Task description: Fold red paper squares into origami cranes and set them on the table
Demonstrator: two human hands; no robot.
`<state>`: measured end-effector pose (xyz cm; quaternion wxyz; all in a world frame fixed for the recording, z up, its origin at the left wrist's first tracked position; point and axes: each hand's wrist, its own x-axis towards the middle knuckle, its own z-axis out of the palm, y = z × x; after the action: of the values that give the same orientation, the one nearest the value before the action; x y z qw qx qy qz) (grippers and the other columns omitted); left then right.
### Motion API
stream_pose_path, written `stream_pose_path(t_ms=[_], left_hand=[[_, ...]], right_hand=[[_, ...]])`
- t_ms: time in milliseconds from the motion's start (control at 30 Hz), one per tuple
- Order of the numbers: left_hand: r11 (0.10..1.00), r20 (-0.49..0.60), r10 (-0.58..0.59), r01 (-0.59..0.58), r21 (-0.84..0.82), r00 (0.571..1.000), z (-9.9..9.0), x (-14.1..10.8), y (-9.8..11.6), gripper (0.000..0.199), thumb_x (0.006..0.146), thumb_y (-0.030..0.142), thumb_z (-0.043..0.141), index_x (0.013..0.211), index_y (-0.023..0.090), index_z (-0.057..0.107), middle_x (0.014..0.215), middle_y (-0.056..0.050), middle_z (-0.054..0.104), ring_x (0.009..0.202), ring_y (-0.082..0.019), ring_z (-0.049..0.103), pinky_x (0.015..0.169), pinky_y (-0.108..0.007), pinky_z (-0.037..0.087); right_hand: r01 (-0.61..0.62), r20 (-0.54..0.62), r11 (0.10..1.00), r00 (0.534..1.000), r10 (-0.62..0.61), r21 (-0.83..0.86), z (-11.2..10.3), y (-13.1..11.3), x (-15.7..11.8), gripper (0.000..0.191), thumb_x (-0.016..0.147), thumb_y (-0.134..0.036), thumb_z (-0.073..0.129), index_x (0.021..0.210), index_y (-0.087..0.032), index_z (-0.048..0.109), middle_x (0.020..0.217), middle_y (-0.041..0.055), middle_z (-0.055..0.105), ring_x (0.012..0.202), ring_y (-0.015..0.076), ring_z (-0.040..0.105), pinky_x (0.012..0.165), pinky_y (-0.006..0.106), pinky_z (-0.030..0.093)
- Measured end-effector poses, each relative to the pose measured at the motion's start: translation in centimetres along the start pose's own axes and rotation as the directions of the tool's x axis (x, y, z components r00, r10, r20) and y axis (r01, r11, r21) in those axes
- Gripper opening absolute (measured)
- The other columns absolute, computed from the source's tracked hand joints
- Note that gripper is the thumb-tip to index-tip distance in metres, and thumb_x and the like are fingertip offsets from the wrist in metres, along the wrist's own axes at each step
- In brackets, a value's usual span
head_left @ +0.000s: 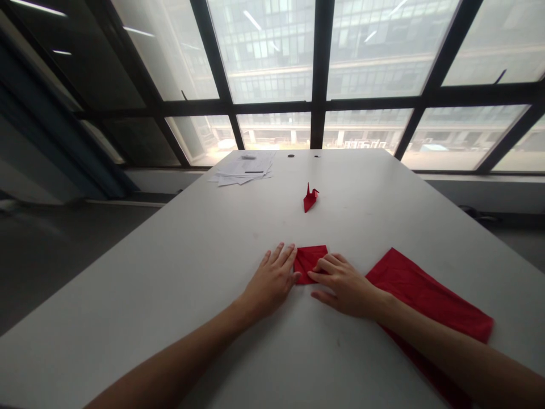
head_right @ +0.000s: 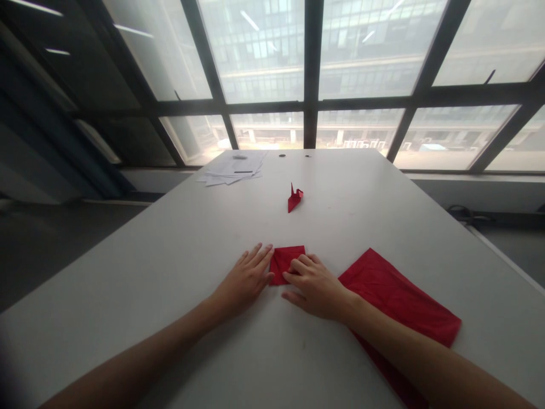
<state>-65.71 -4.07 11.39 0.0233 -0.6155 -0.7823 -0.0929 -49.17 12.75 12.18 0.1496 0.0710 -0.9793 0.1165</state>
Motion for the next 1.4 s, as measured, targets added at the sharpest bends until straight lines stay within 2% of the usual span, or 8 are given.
stream_pose_path(t_ms=[133, 433, 500, 600, 733, 933, 1167, 1400], left_hand=[[0.997, 0.045, 0.078, -0.078, -0.018, 0.996, -0.1, -0.5, 0.8, 0.056, 0.101, 0.054, 0.033, 0.152, 0.03, 0.033, 0.159, -0.009, 0.034, 0.147, -0.032, 0.028, 0.115, -0.056, 0.029], [0.995, 0.05, 0.074, -0.07, -0.074, 0.996, -0.4, -0.3, 0.6, 0.049, 0.103, 0.05, 0.033, 0.148, 0.032, 0.042, 0.158, -0.006, 0.035, 0.148, -0.03, 0.027, 0.115, -0.055, 0.029], [0.994, 0.051, 0.068, -0.063, -0.092, 0.996, -0.5, -0.2, 0.6, 0.046, 0.103, 0.046, 0.033, 0.145, 0.032, 0.046, 0.158, -0.005, 0.036, 0.147, -0.029, 0.028, 0.116, -0.055, 0.029], [0.99, 0.032, 0.063, -0.058, -0.125, 0.998, -0.5, 0.1, 0.5, 0.042, 0.103, 0.043, 0.036, 0.14, 0.032, 0.053, 0.155, -0.004, 0.041, 0.146, -0.028, 0.031, 0.116, -0.054, 0.029], [0.984, -0.008, 0.052, -0.053, -0.169, 0.999, -0.2, 0.4, 0.3, 0.035, 0.1, 0.038, 0.047, 0.131, 0.031, 0.061, 0.15, -0.003, 0.048, 0.143, -0.028, 0.037, 0.116, -0.053, 0.032], [0.973, -0.041, 0.075, -0.082, -0.217, 0.996, -0.2, 0.7, -0.1, 0.027, 0.096, 0.034, 0.056, 0.12, 0.028, 0.067, 0.144, -0.004, 0.054, 0.138, -0.026, 0.044, 0.116, -0.049, 0.033], [0.961, -0.058, 0.116, -0.127, -0.244, 0.992, -0.5, 0.7, 0.0, 0.026, 0.094, 0.029, 0.06, 0.119, 0.028, 0.065, 0.14, -0.003, 0.057, 0.136, -0.025, 0.045, 0.116, -0.048, 0.034], [0.956, -0.08, 0.086, -0.105, -0.273, 0.993, -0.9, 0.5, 0.3, 0.026, 0.092, 0.026, 0.061, 0.117, 0.027, 0.065, 0.127, -0.005, 0.059, 0.121, -0.023, 0.052, 0.11, -0.04, 0.04]], right_hand=[[-0.006, -0.005, 1.0, 1.0, 0.006, -0.004, 0.1, 0.1, 0.0, 0.027, 0.094, -0.04, 0.059, 0.11, -0.021, 0.067, 0.107, 0.0089, 0.063, 0.102, 0.0238, 0.054, 0.097, 0.042, 0.04], [0.003, -0.12, 0.994, 0.993, 0.01, 0.111, 0.2, -0.1, 0.1, 0.018, 0.094, -0.03, 0.058, 0.107, -0.023, 0.067, 0.101, 0.0063, 0.069, 0.094, 0.0205, 0.06, 0.092, 0.038, 0.044], [-0.099, -0.254, 0.982, 0.957, 0.138, 0.162, 0.5, 0.2, 0.2, 0.018, 0.095, -0.024, 0.054, 0.108, -0.023, 0.067, 0.103, 0.0068, 0.069, 0.095, 0.021, 0.061, 0.09, 0.038, 0.045], [-0.327, -0.422, 0.929, 0.828, 0.369, 0.172, 1.1, 1.5, 0.4, 0.024, 0.095, -0.023, 0.053, 0.115, -0.02, 0.065, 0.107, 0.0109, 0.069, 0.1, 0.0261, 0.06, 0.09, 0.043, 0.047], [-0.464, -0.358, 0.873, 0.798, 0.485, 0.148, 1.8, 3.3, 0.3, 0.026, 0.091, -0.032, 0.058, 0.111, -0.018, 0.068, 0.094, 0.0094, 0.07, 0.093, 0.0269, 0.063, 0.085, 0.044, 0.049], [-0.428, -0.265, 0.771, 0.765, 0.587, 0.471, 2.2, 3.5, 0.2, 0.025, 0.082, -0.029, 0.066, 0.106, -0.02, 0.069, 0.083, 0.004, 0.071, 0.074, 0.0207, 0.066, 0.073, 0.036, 0.053], [-0.282, -0.291, 0.764, 0.804, 0.518, 0.58, 1.6, 2.6, 0.3, 0.029, 0.081, -0.017, 0.066, 0.11, -0.022, 0.067, 0.082, 0.0002, 0.068, 0.077, 0.0182, 0.063, 0.078, 0.034, 0.051], [-0.106, -0.276, 0.929, 0.937, 0.212, 0.355, 1.2, 1.3, 0.3, 0.017, 0.087, -0.009, 0.06, 0.091, -0.023, 0.069, 0.09, 0.0035, 0.068, 0.09, 0.0205, 0.059, 0.087, 0.038, 0.047]])
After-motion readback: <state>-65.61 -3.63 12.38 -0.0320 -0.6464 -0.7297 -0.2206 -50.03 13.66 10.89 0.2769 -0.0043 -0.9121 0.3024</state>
